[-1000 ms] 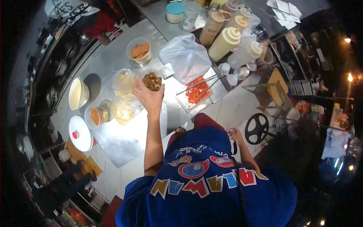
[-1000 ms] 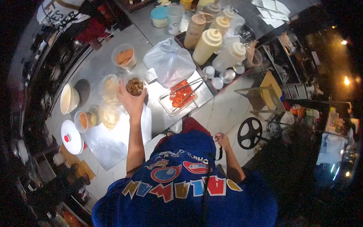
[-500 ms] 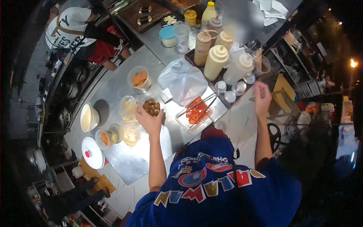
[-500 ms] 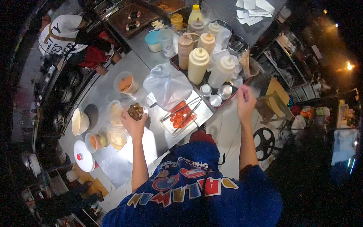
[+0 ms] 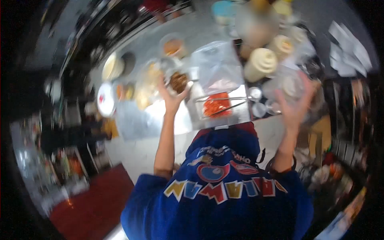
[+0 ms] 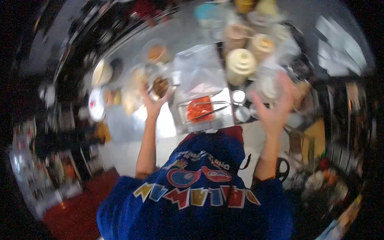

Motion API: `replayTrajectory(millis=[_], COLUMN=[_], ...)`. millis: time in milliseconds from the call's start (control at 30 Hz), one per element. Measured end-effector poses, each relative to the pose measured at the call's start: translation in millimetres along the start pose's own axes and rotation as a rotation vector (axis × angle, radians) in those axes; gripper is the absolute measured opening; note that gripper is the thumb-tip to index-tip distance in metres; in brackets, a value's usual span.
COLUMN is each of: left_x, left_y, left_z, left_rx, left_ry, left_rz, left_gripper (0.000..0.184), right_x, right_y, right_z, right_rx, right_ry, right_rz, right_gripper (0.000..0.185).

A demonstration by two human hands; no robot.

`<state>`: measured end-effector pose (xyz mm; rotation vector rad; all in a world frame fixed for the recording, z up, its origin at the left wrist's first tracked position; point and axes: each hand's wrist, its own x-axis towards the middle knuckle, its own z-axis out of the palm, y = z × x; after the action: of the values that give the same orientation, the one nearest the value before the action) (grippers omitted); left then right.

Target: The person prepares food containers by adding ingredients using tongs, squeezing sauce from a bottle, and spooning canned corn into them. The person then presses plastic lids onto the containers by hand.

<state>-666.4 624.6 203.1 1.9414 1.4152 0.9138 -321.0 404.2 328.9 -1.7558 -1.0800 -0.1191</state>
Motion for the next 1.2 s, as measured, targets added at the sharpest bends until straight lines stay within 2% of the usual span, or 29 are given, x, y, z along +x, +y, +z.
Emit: replayTrajectory(millis=[67,100,167,200,300,333,400,467,533,700,800,900,1000,1033,1133,1200], left_x=[-10,-16,-23,-27,-20,-15,0,14,22,31,24,17,4,0,-8,-6], left_y=[-17,-13,-15,-13,-6,-11,-19,5,8,-14,-20,-24,-36,-39,-43,-44], left_z=[5,6,11,14,17,17,19,4,0,-2,4,-5,-4,-3,3,5], left_rx=[0.114,0.135,0.148,0.11,0.02,-0.033,-0.156,-0.34,-0.402,-0.169,-0.107,-0.136,-0.213,-0.23,-0.211,-0.334], left_ry=[0.07,0.085,0.094,0.119,0.173,0.174,0.158,0.189,0.197,0.154,0.107,0.082,0.095,0.089,0.088,0.093], left_rz=[0.109,0.156,0.259,0.246,0.249,0.152,-0.032,-0.116,-0.095,-0.017,0.05,0.014,0.059,0.047,0.041,0.059], left_gripper=[0.116,0.115,0.112,0.109,0.107,0.109,0.113,0.12,0.119,0.118,0.119,0.119,0.119,0.122,0.125,0.128], right_x=[12,12,14,14,16,17,18,17,15,-2,-15,-30,-32,-28,-23,-21], right_y=[-14,-23,-30,-33,-42,-48,-52,-50,-48,-58,-51,-44,-43,-36,-26,-23], right_z=[-4,-5,5,7,20,24,34,32,32,39,49,74,105,116,146,163], right_rx=[0.034,0.129,0.295,0.365,0.278,0.239,0.239,0.258,0.338,0.382,0.485,0.415,0.268,0.193,-0.024,-0.05], right_ry=[0.055,0.076,0.049,0.048,-0.024,-0.044,0.013,0.065,0.131,0.147,0.208,0.267,0.226,0.232,0.341,0.429], right_rz=[-0.146,-0.123,-0.213,-0.256,-0.256,-0.266,-0.223,-0.131,0.001,0.137,0.245,0.212,0.184,0.14,0.212,0.19], right_gripper=[0.076,0.068,0.065,0.063,0.055,0.053,0.044,0.037,0.03,0.02,0.031,0.054,0.074,0.087,0.095,0.102])
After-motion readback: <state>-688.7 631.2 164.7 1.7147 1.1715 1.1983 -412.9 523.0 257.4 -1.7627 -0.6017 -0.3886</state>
